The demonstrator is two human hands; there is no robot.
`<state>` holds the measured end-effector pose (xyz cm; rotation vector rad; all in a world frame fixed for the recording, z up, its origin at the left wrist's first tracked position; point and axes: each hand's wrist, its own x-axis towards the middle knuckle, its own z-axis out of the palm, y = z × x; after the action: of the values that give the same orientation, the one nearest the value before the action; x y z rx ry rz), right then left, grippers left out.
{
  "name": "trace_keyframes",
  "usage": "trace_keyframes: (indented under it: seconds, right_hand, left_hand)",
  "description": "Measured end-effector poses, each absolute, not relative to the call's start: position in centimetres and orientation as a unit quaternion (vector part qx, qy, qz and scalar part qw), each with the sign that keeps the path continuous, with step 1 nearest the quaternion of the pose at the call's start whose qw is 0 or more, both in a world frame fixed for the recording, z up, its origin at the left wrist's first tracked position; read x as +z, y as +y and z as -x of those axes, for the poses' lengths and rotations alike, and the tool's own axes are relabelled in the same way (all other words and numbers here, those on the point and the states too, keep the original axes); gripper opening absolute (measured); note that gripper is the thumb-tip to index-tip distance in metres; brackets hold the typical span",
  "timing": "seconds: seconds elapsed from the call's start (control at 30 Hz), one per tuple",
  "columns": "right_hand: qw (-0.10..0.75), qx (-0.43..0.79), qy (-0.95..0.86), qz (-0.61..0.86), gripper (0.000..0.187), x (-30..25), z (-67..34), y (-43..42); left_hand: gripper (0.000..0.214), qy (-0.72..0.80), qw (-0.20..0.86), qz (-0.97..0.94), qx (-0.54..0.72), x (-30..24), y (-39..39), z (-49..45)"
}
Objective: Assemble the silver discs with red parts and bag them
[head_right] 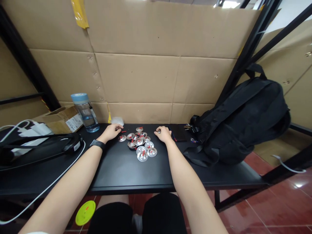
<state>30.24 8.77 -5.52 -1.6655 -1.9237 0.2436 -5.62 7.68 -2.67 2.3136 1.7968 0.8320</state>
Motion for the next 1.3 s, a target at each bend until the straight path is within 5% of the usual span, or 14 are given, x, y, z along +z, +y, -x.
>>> trace_keyframes:
  seconds: [0.47, 1.3]
  right_hand:
    - [0.274, 0.11, -0.737, 0.609, 0.012, -5.3, -30.2, 9.2]
    - [0.246, 0.143, -0.752, 0.594, 0.018, -3.8, -29.1, 7.7]
  left_hand:
    - [0.043, 0.547, 0.081, -0.819, 0.151, -3.4, 6.5, 1.3]
    - [0.044, 0.56, 0.067, -0.817, 0.123, -2.9, 6.1, 0.8]
